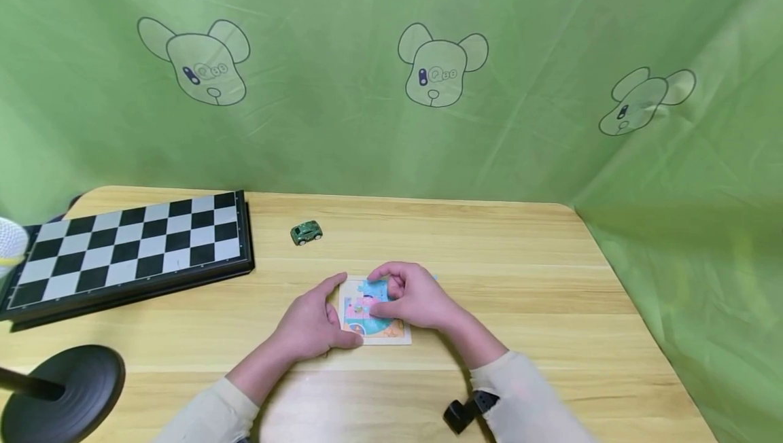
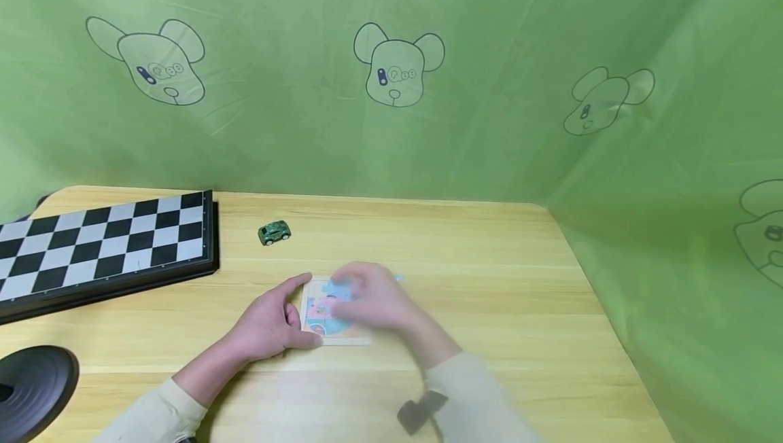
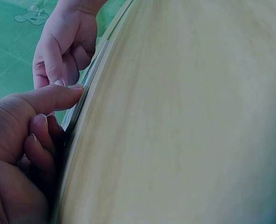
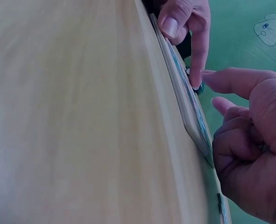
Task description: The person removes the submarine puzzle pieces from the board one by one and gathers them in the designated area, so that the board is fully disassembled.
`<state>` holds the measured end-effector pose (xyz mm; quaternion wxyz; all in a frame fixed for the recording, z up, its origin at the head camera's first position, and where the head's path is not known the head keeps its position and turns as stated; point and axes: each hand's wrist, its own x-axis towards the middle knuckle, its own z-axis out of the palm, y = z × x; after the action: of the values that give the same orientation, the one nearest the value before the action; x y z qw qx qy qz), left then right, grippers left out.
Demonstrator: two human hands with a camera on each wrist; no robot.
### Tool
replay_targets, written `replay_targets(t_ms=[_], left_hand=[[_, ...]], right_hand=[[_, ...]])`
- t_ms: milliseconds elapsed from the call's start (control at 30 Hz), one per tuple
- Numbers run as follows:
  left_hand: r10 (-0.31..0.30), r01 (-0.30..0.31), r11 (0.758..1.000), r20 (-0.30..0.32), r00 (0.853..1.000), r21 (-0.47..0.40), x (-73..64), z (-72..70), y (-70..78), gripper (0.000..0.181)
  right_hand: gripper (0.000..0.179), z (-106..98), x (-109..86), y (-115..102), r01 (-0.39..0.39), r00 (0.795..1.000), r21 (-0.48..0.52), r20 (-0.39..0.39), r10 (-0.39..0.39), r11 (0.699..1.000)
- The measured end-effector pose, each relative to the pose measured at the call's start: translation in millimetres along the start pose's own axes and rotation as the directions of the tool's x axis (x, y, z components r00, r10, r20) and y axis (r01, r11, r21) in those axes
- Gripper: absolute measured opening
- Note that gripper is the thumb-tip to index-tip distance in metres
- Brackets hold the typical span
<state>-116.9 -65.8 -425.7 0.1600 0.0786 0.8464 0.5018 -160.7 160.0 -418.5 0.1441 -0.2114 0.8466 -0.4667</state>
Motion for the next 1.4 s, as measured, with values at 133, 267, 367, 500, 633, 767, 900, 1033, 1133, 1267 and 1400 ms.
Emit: replay_targets(t_ms=[133, 267, 367, 500, 633, 767, 900, 1033, 1133, 1267, 1400], left_hand=[[0.003, -0.003, 1.000, -0.005, 1.000, 0.007, 0.0, 0.1, -0.2, 0.110], [0.011, -0.011, 1.000, -0.009, 1.000, 0.002, 0.5, 0.7, -0.6, 0.109], [0.011, -0.011, 1.000, -0.009, 1.000, 0.006, 1.2, 0.7, -0.9, 0.109], [0.008, -0.008, 1.000, -0.005, 1.000, 0.017, 2.2, 0.6, -0.7, 0.110], [0.006, -0.006, 1.000, 0.000, 1.000, 0.020, 3.1, 0.9, -0.6, 0.110], [0.006, -0.006, 1.000, 0.002, 1.000, 0.018, 2.9, 0.8, -0.2, 0.111], [0.013, -0.013, 1.000, 0.003, 1.000, 0.014, 2.2, 0.6, 0.1, 0.110], [0.009, -0.009, 1.000, 0.007, 1.000, 0.003, 1.6, 0.7, 0.0, 0.110], [0.001, -0.001, 1.000, 0.010, 1.000, -0.004, 1.6, 0.9, -0.2, 0.111], [0.004, -0.004, 1.000, 0.008, 1.000, -0.001, 1.8, 0.7, -1.1, 0.110], [0.000, 0.000, 1.000, 0.010, 1.000, -0.002, 1.2, 0.7, -2.5, 0.111]], right_hand=[[0.043, 3.0, 3.4, -5.2, -0.013, 1.000, -0.029, 0.024, 0.014, 0.999], [0.043, 5.4, 6.4, -6.2, -0.033, 0.998, -0.042, 0.046, 0.035, 0.999], [0.041, 6.4, 7.8, -5.8, -0.060, 0.997, -0.057, 0.050, 0.063, 0.997], [0.038, 6.1, 9.6, -8.3, -0.088, 0.994, -0.055, 0.054, 0.091, 0.995], [0.039, 4.9, 11.0, -11.3, -0.106, 0.992, -0.025, 0.069, 0.108, 0.994], [0.038, 4.4, 12.4, -11.4, -0.115, 0.989, 0.017, 0.093, 0.112, 0.993], [0.038, 4.5, 12.6, -11.0, -0.119, 0.988, 0.038, 0.106, 0.115, 0.992], [0.039, 5.8, 11.5, -10.8, -0.118, 0.989, 0.035, 0.097, 0.114, 0.992], [0.040, 7.2, 10.5, -10.2, -0.103, 0.992, 0.029, 0.079, 0.100, 0.994], [0.040, 9.2, 9.3, -8.7, -0.083, 0.995, 0.022, 0.048, 0.082, 0.996], [0.041, 10.5, 6.8, -8.1, -0.073, 0.997, 0.029, 0.007, 0.073, 0.997]])
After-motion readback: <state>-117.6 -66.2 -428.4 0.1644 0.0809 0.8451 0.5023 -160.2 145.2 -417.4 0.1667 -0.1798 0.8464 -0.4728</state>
